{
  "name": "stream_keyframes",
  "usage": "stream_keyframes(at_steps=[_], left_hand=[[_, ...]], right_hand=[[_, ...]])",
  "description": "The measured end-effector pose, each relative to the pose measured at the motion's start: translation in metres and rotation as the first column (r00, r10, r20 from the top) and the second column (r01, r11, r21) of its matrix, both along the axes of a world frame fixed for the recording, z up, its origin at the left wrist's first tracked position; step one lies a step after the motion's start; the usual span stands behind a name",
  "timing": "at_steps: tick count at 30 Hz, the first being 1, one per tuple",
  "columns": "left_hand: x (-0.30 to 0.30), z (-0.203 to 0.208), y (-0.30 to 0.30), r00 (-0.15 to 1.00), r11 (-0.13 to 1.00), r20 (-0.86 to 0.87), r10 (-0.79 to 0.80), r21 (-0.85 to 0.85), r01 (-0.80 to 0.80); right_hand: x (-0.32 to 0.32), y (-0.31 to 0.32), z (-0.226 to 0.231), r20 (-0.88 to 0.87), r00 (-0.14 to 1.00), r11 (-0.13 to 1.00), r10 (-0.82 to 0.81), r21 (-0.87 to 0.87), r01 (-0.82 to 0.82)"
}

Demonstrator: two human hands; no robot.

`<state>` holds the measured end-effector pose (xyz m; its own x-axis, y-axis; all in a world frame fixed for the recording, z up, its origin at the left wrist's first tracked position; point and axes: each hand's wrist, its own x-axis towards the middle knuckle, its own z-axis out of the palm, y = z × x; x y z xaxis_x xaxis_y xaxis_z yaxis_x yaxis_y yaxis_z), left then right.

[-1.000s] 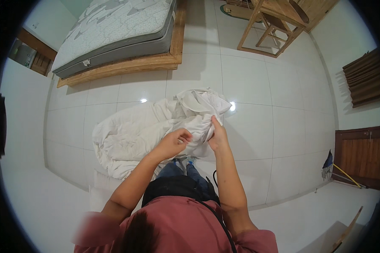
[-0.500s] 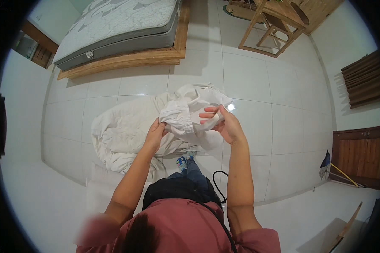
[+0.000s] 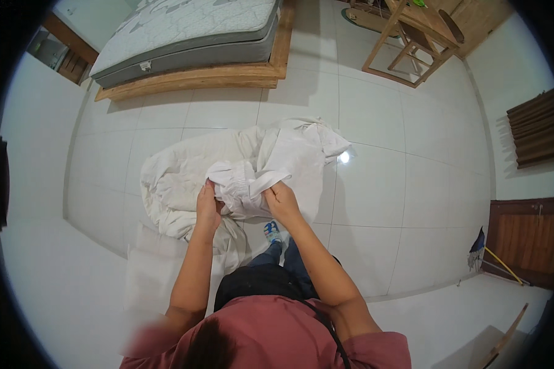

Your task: The person clears a mattress by sweeping it with a broom and moving books to a nearby table. They then pick up a white duvet from the floor, shake it out, and spread it over the mattress.

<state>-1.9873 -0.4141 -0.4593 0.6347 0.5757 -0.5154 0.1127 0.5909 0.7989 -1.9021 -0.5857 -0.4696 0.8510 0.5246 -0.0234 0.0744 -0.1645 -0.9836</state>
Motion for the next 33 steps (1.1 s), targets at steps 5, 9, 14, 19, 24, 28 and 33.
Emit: stream_keyframes(at_steps=[5, 9, 14, 19, 24, 28, 33], left_hand=[[-0.037, -0.041, -0.016, 0.985, 0.996, 0.153, -0.079, -0.016, 0.083], [-0.033, -0.051, -0.042, 0.972, 0.948, -0.011, -0.235, 0.219, 0.232], [-0.069, -0.084, -0.034, 0.998, 0.965, -0.024, 0.052, 0.257, -0.044], [-0.245, -0.146, 0.035, 0.358, 0.366, 0.078, 0.931, -0.181, -0.913], [-0.423, -0.068, 0.042, -0.071, 0.169, -0.320, 0.945, 0.661, -0.731], [-0.244, -0.042, -0.041, -0.013, 0.231, -0.373, 0.928, 0.602, -0.765], [-0.055, -0.087, -0.164, 0.907, 0.614, -0.420, 0.033, 0.725, 0.313]], right_hand=[[0.009, 0.010, 0.006, -0.337, 0.940, 0.991, -0.051, 0.096, 0.089], [-0.001, 0.020, 0.010, -0.354, 0.930, 0.980, 0.102, 0.198, -0.032], [0.030, -0.023, 0.005, -0.371, 0.929, 0.999, -0.002, 0.048, 0.021], [0.086, -0.089, -0.019, -0.472, 0.814, 0.810, -0.338, 0.293, 0.507], [0.183, -0.184, 0.070, -0.325, 0.563, 0.445, -0.760, 0.371, 0.815], [0.168, -0.184, 0.064, -0.270, 0.726, 0.553, -0.632, 0.499, 0.667], [0.069, -0.113, 0.038, -0.517, 0.833, 0.808, -0.197, 0.396, 0.437]])
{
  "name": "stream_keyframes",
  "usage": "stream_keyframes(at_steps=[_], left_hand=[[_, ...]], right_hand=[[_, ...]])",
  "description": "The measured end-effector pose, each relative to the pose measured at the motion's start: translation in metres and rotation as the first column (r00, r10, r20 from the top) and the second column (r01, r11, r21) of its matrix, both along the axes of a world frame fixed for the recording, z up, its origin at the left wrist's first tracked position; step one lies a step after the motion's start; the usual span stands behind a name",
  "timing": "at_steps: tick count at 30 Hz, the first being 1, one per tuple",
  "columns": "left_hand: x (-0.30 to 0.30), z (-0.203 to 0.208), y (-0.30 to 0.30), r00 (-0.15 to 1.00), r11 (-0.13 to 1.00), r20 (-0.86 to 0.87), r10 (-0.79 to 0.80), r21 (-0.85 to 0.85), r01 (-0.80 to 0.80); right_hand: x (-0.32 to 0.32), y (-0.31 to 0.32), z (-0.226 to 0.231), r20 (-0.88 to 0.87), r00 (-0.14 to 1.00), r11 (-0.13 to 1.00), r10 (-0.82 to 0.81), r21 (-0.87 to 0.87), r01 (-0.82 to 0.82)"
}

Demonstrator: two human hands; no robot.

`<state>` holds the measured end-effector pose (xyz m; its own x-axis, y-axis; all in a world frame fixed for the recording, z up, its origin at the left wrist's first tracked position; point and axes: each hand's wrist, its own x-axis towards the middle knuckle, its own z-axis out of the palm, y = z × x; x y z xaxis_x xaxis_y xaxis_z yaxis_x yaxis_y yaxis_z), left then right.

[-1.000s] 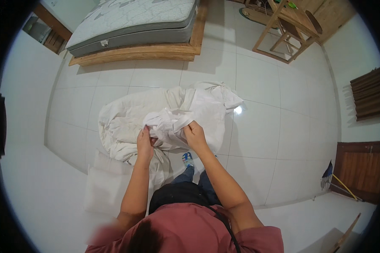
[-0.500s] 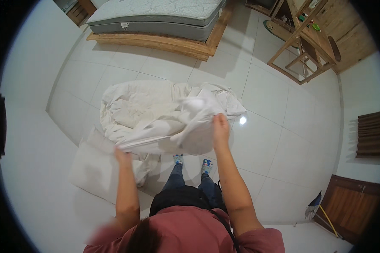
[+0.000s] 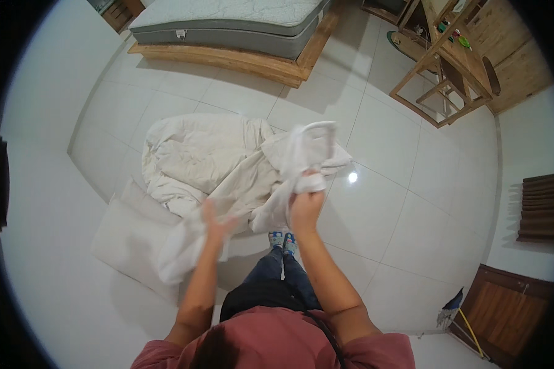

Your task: The person clears a mattress by sweeping it with a broom and moving books to a nearby table. They then pick up a white duvet from the floor, shake it out, and spread it over the mattress.

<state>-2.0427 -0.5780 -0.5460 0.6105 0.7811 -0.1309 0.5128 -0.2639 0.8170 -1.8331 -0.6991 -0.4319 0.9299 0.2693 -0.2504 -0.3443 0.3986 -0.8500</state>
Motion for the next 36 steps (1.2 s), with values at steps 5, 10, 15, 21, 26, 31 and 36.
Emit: stream_keyframes(at_steps=[5, 10, 15, 21, 26, 31, 36], left_hand=[[0.114, 0.045, -0.059, 0.934, 0.905, 0.245, -0.260, -0.276, 0.324], [0.146, 0.025, -0.072, 0.906, 0.947, 0.315, -0.283, -0.061, 0.316], [0.175, -0.035, -0.058, 0.965, 0.972, 0.123, -0.234, 0.069, 0.227], [0.210, -0.062, -0.009, 0.989, 0.986, 0.012, 0.148, 0.076, -0.148], [0.198, 0.101, 0.077, 0.916, 0.966, 0.317, 0.246, -0.159, -0.204], [0.259, 0.237, 0.009, 0.948, 0.942, 0.186, 0.258, -0.267, -0.204], [0.287, 0.246, -0.040, 0.878, 0.890, 0.287, 0.383, -0.370, -0.267]], right_hand=[[-0.027, -0.007, 0.009, 0.081, 0.983, 0.977, 0.163, -0.153, -0.149], [0.033, -0.036, 0.064, 0.251, 0.968, 0.998, 0.012, 0.053, -0.026], [0.108, -0.060, 0.146, 0.204, 0.930, 0.894, -0.304, 0.398, 0.205], [0.260, -0.098, 0.171, 0.365, 0.731, 0.815, -0.577, 0.197, 0.545], [0.405, -0.146, -0.015, 0.006, 0.983, 0.539, 0.185, -0.837, -0.096], [0.334, -0.034, -0.010, 0.515, 0.233, 0.555, 0.825, -0.815, -0.164], [0.271, 0.033, -0.012, 0.346, -0.288, 0.118, 0.893, -0.797, -0.592]])
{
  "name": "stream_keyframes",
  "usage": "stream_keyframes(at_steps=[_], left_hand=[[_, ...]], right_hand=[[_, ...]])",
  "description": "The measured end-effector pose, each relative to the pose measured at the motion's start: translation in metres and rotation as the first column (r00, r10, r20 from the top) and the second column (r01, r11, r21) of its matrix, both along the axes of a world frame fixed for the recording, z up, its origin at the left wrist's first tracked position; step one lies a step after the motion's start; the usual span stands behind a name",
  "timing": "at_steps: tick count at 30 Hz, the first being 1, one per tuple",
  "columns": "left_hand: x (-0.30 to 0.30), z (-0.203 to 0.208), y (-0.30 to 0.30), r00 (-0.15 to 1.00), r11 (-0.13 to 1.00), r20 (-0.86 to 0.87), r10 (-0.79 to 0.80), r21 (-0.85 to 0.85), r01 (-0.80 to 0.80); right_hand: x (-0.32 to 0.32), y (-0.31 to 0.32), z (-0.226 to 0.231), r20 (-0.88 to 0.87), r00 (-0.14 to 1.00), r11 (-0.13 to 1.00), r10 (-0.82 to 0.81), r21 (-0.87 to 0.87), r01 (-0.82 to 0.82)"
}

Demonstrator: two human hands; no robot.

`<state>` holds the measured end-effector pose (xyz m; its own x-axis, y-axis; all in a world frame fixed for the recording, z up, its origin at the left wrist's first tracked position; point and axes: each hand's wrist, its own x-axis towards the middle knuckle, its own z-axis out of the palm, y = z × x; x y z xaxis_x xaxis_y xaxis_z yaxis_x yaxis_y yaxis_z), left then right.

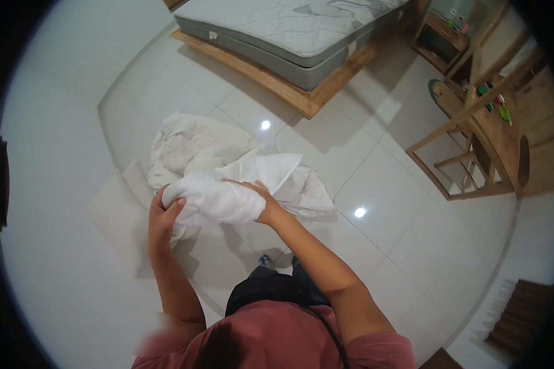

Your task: The person clears a mattress by sweeping it with a broom and moving books to a nearby table. They then pick up a white duvet from the floor, shake it out, and spread it over the mattress.

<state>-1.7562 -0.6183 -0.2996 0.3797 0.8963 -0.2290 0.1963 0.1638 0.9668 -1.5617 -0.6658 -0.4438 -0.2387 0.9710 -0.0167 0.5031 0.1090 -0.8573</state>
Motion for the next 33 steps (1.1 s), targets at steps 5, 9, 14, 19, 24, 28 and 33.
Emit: stream_keyframes(at_steps=[5, 9, 14, 19, 24, 28, 33], left_hand=[[-0.006, -0.036, -0.030, 0.987, 0.979, 0.067, 0.149, 0.129, -0.156], [-0.040, -0.051, -0.035, 0.845, 0.929, 0.459, 0.275, 0.098, -0.356], [-0.076, -0.099, -0.053, 0.786, 0.873, 0.508, 0.354, 0.121, -0.472], [-0.117, -0.201, -0.062, 0.834, 0.848, -0.308, 0.459, 0.432, -0.307], [-0.124, -0.202, -0.058, 0.885, 0.829, -0.092, 0.456, 0.406, -0.384], [-0.187, -0.232, -0.046, 0.806, 0.903, -0.408, 0.429, 0.220, -0.369], [-0.373, -0.283, -0.135, 0.242, 0.868, -0.858, 0.453, 0.363, -0.338]], right_hand=[[-0.070, 0.011, -0.021, -0.396, 0.900, 0.971, 0.181, 0.219, -0.099], [-0.085, 0.002, 0.033, -0.133, 0.989, 0.997, 0.064, -0.024, -0.068], [-0.101, -0.007, 0.094, -0.339, 0.938, 0.887, -0.072, 0.408, 0.216], [-0.110, -0.021, 0.194, -0.297, 0.939, 0.953, -0.175, 0.189, 0.238], [-0.123, -0.031, 0.215, -0.556, 0.806, 0.915, -0.204, 0.184, 0.359], [-0.125, -0.018, 0.241, -0.659, 0.694, 0.800, -0.291, 0.230, 0.554], [-0.109, -0.010, 0.290, -0.955, 0.159, 0.468, -0.252, 0.023, 0.883]])
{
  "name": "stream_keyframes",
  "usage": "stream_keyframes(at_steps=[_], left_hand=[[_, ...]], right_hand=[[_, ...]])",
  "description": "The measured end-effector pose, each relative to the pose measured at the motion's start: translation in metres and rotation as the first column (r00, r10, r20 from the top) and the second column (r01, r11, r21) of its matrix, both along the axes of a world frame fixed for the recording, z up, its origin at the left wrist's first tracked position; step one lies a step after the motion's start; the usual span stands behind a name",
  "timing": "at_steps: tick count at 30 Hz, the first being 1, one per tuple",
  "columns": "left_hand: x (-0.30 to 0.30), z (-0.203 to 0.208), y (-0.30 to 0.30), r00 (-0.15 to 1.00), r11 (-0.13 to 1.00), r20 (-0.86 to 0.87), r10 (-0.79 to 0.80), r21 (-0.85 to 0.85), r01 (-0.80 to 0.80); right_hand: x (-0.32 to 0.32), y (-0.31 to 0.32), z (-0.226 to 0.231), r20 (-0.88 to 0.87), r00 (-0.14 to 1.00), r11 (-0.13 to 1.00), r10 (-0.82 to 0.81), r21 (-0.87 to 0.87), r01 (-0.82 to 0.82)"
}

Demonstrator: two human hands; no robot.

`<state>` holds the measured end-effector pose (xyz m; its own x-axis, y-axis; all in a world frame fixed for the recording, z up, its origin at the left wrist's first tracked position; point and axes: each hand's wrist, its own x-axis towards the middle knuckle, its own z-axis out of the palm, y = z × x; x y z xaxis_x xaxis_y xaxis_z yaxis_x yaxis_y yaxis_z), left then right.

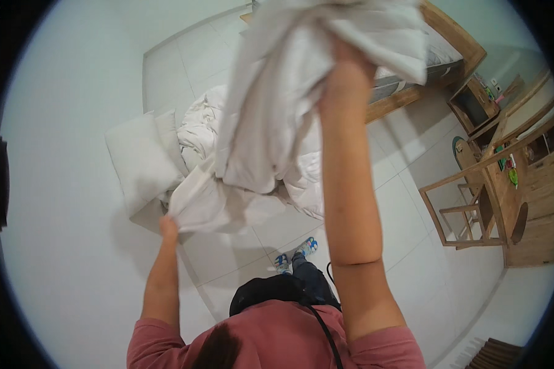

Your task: The person clears a mattress by sweeping it with a broom and moving books to a nearby table. They then pick up a white duvet from the floor, shake it out, and spread it over the mattress.

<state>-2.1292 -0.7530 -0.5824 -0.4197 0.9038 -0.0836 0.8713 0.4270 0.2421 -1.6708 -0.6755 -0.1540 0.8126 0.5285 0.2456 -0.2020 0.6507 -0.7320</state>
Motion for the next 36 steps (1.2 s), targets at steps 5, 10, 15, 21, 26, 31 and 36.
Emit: stream_keyframes(at_steps=[5, 10, 15, 21, 26, 31, 36], left_hand=[[-0.212, -0.009, -0.153, 0.856, 0.858, -0.073, 0.512, 0.007, -0.513], [-0.067, -0.024, -0.121, 0.995, 0.996, -0.089, 0.040, -0.079, -0.047], [0.249, 0.072, -0.073, 0.816, 0.820, 0.341, -0.466, 0.513, 0.254], [0.308, -0.008, 0.003, 0.767, 0.852, 0.536, -0.354, 0.523, 0.027], [0.363, -0.023, 0.031, 0.665, 0.789, 0.530, -0.526, 0.596, 0.148], [0.331, -0.081, -0.014, 0.786, 0.984, 0.607, -0.115, -0.036, 0.172], [0.278, -0.105, -0.104, 0.908, 0.939, 0.418, 0.002, -0.313, 0.142]], right_hand=[[0.106, 0.011, -0.013, -0.079, 0.970, 0.927, 0.229, 0.322, -0.193], [0.034, -0.006, -0.031, -0.076, 0.971, 0.968, 0.226, 0.134, -0.214], [-0.028, -0.038, -0.020, -0.232, 0.881, 0.911, 0.412, 0.110, -0.397], [0.040, -0.074, -0.044, -0.166, 0.763, 0.763, 0.625, 0.336, -0.552], [0.072, -0.047, -0.084, -0.150, 0.888, 0.893, 0.435, 0.200, -0.404], [0.180, 0.015, -0.266, 0.596, 0.780, 0.728, 0.191, -0.619, 0.294], [0.210, -0.042, -0.454, 0.511, 0.639, 0.366, 0.575, -0.859, 0.358]])
